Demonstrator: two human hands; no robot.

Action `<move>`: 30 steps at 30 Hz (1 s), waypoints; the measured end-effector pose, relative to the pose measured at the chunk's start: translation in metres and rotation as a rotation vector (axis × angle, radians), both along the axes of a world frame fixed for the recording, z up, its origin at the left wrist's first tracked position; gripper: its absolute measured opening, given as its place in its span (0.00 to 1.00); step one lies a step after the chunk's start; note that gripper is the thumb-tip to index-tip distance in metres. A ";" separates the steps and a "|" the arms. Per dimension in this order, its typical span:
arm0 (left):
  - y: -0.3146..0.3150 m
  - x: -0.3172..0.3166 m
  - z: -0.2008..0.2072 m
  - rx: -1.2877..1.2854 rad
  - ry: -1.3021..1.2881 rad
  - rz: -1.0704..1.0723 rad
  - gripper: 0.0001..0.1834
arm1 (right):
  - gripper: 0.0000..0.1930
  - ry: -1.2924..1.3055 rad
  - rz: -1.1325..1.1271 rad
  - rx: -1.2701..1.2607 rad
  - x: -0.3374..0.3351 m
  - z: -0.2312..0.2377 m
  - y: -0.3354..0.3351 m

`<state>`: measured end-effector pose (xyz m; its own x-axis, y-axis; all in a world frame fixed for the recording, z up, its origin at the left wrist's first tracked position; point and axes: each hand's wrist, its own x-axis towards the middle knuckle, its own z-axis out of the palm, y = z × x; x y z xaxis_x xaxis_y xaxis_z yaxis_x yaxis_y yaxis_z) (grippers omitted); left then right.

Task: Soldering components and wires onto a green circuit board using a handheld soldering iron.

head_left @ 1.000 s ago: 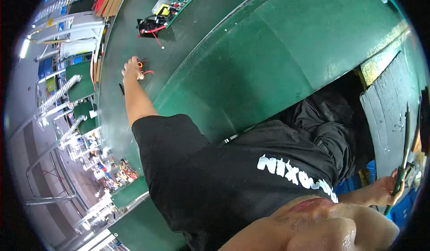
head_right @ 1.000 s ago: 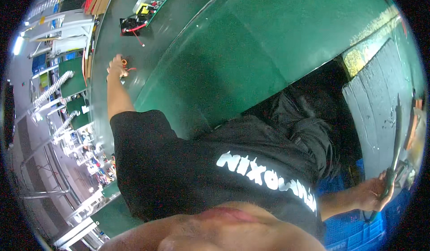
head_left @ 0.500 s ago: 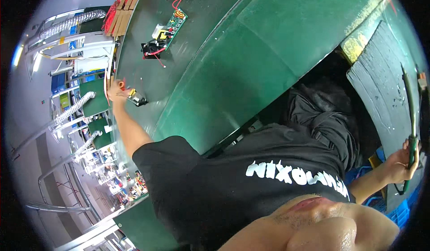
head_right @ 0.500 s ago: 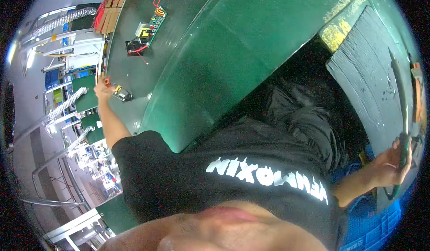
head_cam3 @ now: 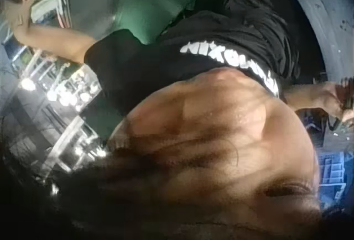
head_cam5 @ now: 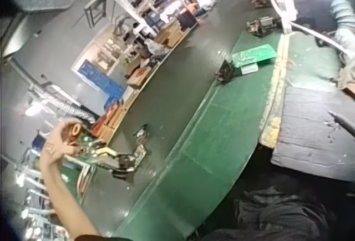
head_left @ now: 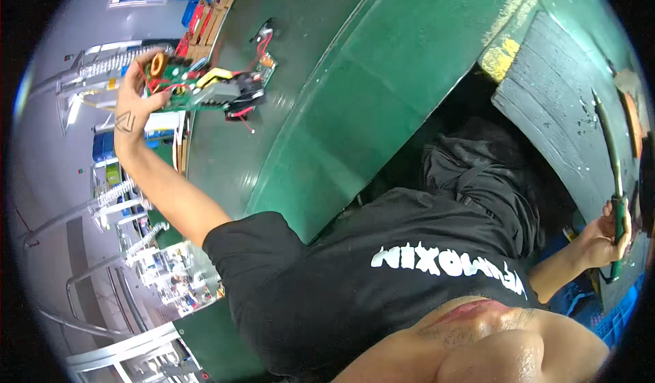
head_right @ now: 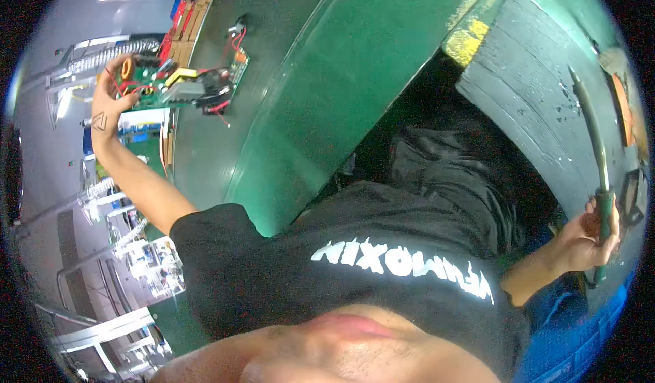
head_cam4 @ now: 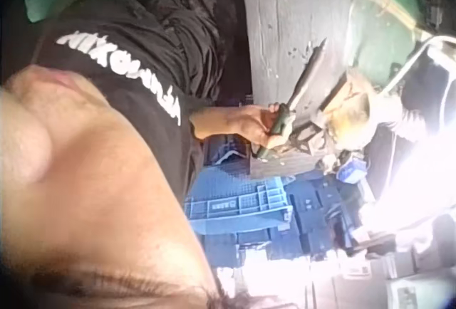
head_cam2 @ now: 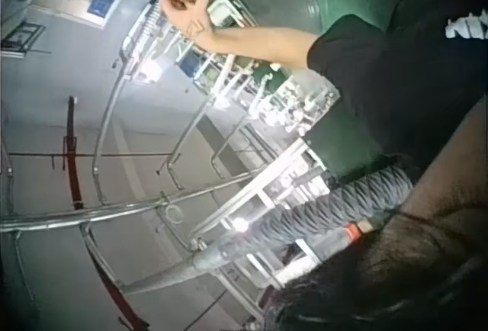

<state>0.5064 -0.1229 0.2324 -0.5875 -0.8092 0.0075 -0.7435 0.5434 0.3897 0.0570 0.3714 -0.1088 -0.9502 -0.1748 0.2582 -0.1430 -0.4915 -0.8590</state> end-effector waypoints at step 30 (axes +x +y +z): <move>0.100 -0.190 -0.319 0.033 0.831 0.389 0.06 | 0.19 -0.244 -0.139 0.020 -0.010 0.006 -0.006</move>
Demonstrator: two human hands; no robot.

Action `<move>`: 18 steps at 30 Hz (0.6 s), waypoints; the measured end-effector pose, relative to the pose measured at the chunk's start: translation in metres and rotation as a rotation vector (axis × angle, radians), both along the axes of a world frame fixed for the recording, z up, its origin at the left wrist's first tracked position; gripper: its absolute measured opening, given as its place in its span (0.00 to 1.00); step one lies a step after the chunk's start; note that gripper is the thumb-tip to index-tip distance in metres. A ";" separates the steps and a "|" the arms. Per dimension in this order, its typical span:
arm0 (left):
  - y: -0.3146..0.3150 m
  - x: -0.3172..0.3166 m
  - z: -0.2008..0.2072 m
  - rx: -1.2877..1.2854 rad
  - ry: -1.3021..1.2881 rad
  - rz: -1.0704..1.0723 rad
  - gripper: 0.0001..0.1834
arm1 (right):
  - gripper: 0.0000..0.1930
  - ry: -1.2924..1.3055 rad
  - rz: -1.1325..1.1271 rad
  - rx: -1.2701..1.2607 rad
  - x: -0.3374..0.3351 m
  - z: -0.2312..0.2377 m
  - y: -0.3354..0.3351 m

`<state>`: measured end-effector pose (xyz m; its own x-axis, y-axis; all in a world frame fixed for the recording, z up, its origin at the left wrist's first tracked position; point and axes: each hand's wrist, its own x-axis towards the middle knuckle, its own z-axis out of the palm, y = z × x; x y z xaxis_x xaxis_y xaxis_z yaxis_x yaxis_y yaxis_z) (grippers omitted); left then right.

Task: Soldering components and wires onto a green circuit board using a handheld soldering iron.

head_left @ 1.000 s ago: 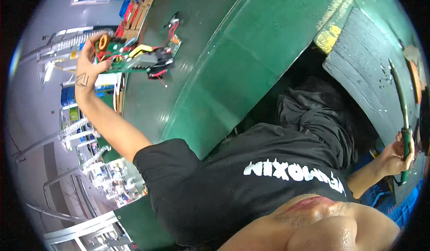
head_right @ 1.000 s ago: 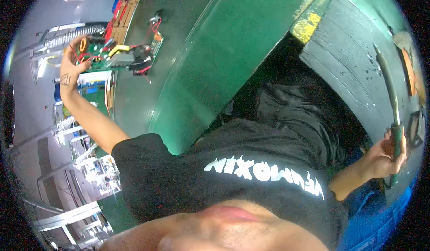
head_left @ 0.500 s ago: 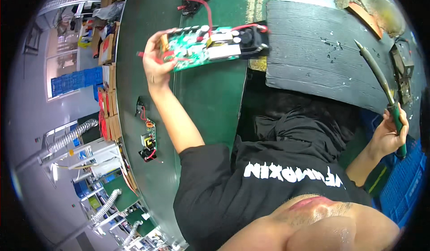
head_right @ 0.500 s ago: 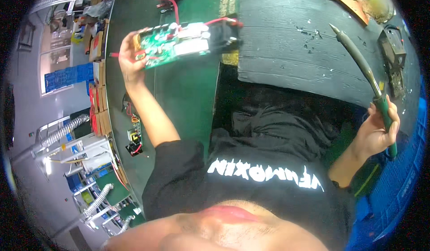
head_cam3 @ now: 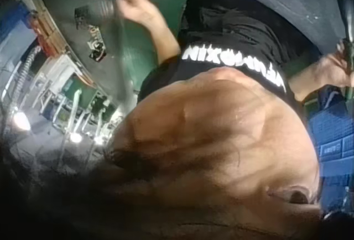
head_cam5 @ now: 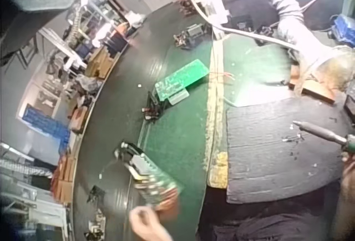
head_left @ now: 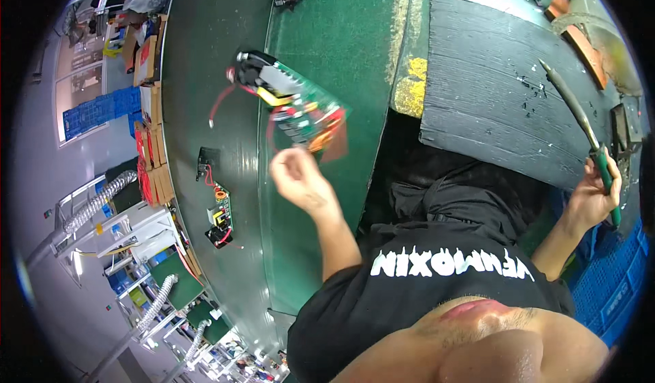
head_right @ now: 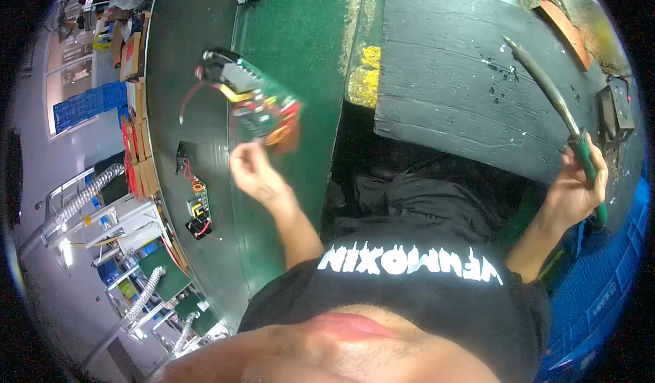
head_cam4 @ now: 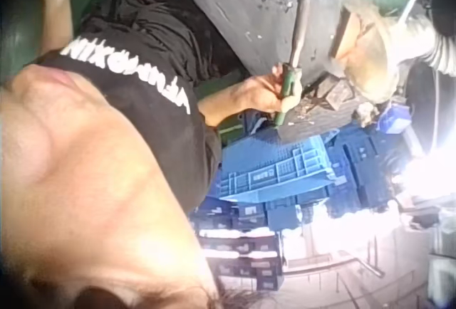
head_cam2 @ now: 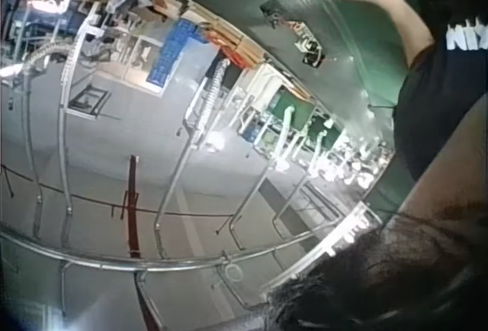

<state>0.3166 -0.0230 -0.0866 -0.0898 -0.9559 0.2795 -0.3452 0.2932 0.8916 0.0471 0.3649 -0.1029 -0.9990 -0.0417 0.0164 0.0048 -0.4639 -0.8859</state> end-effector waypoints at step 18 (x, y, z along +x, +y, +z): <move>-0.011 -0.053 0.058 -0.326 -0.955 -0.667 0.13 | 0.15 -0.061 -0.221 -0.174 0.010 -0.032 0.013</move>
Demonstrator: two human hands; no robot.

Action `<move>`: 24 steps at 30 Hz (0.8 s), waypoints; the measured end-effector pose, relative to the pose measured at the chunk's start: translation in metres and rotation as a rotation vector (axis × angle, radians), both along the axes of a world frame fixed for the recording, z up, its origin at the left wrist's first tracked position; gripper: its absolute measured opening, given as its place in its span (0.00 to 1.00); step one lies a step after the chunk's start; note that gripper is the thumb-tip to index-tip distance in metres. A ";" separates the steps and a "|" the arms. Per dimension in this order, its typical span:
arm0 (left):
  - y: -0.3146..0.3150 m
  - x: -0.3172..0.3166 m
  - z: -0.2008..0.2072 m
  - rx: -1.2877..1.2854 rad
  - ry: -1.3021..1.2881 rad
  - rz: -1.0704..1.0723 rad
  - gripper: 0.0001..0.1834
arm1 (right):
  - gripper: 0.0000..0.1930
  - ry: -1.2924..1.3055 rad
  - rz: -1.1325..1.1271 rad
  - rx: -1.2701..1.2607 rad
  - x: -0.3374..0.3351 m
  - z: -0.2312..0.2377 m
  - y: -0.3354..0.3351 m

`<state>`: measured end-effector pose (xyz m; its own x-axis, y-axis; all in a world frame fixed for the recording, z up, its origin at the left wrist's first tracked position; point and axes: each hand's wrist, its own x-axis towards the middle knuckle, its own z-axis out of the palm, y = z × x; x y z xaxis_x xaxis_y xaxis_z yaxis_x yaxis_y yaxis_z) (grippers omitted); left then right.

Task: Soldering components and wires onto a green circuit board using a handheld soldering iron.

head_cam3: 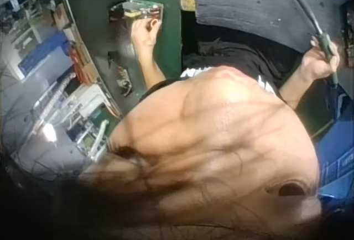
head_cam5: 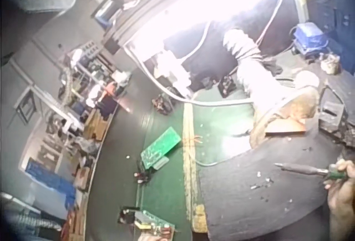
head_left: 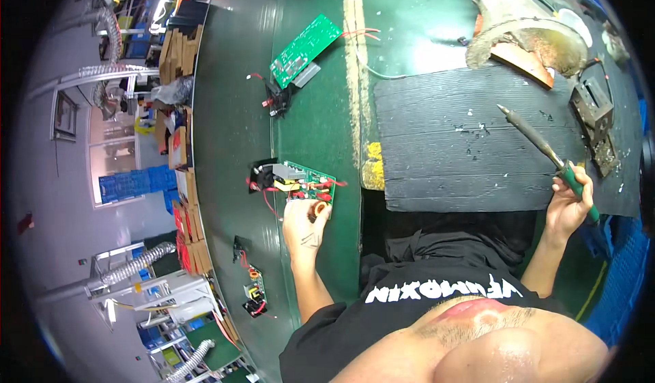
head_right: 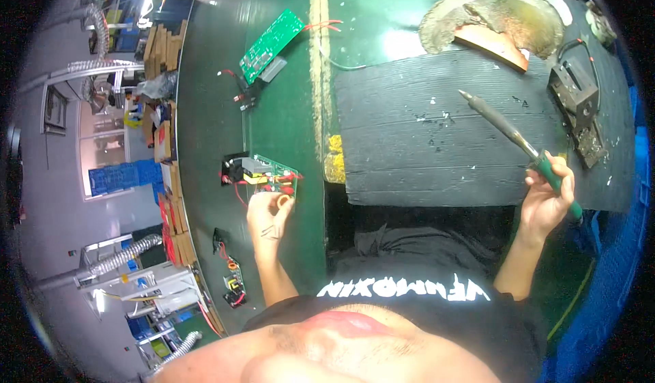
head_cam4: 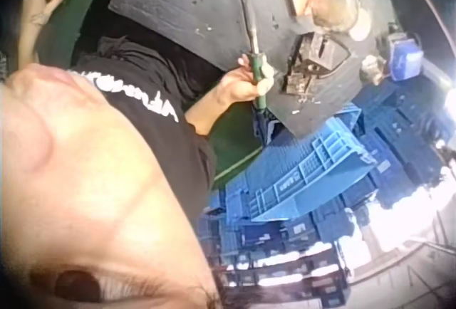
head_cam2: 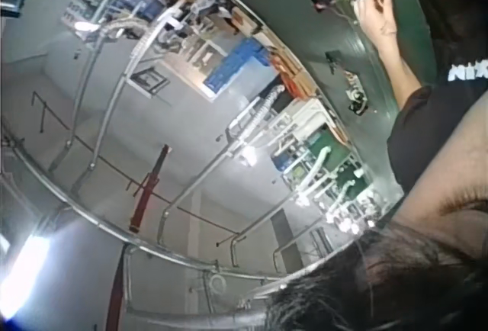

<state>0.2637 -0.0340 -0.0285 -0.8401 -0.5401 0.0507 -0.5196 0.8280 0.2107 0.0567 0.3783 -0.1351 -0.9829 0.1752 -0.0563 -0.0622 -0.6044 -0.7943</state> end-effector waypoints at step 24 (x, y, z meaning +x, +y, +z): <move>0.084 -0.511 0.062 -0.464 -0.197 -1.008 0.16 | 0.15 0.112 -0.066 0.113 0.002 0.013 -0.016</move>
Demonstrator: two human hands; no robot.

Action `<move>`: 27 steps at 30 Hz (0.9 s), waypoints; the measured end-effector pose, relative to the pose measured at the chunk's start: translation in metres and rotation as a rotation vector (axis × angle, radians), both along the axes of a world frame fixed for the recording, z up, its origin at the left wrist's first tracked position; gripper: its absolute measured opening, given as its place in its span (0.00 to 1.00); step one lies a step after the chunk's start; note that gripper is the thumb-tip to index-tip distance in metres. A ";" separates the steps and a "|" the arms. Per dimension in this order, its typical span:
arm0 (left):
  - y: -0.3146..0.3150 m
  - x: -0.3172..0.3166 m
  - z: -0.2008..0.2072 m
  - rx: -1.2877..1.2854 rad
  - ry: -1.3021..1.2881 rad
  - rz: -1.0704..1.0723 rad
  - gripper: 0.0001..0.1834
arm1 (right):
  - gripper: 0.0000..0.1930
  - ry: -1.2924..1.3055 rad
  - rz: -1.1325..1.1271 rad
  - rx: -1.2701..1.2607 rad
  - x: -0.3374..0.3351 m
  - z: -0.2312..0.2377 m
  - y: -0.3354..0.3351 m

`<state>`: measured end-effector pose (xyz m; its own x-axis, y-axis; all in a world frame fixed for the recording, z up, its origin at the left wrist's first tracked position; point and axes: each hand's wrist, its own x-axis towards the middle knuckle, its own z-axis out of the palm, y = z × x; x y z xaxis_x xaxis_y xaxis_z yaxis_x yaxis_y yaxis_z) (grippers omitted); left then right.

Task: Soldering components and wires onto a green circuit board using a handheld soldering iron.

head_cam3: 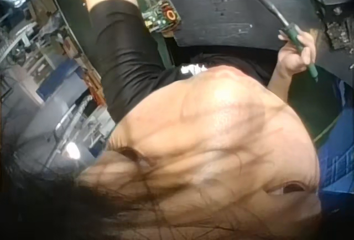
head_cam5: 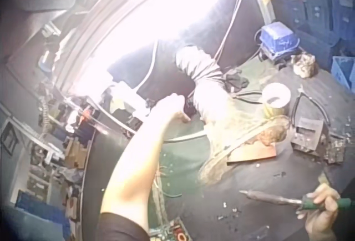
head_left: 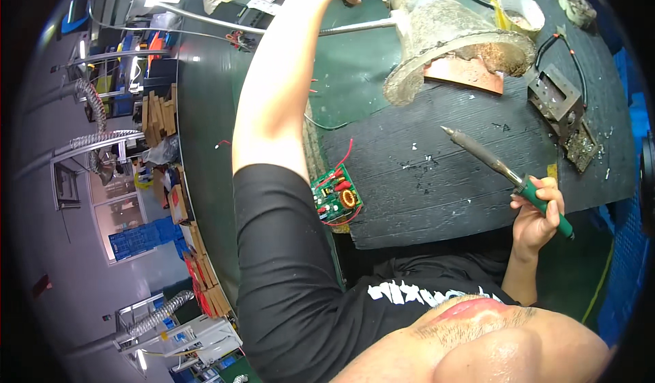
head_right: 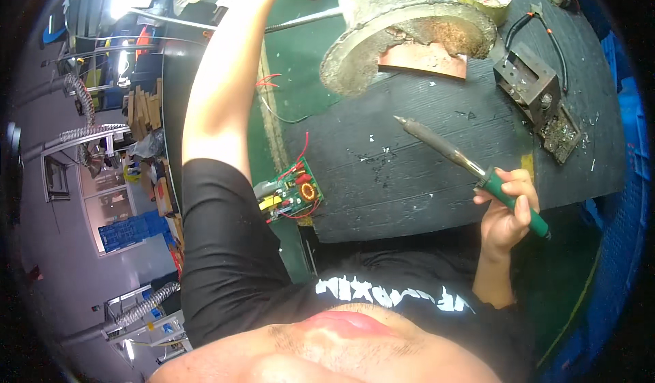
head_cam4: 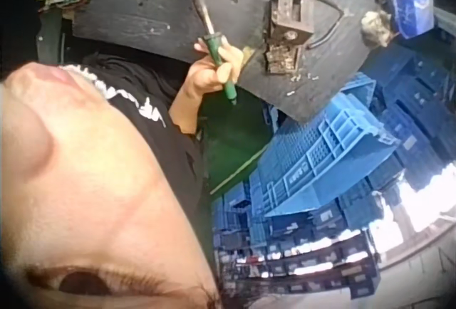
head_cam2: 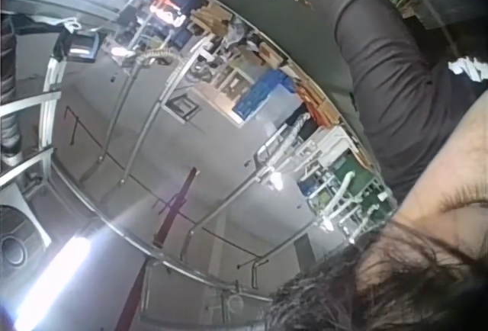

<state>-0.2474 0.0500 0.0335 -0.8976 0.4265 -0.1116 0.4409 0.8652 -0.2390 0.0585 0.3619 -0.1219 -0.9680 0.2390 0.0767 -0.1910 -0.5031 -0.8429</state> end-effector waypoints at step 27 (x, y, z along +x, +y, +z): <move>-0.038 0.233 -0.039 0.502 0.278 -0.251 0.16 | 0.17 -0.026 0.088 -0.075 -0.002 -0.010 0.006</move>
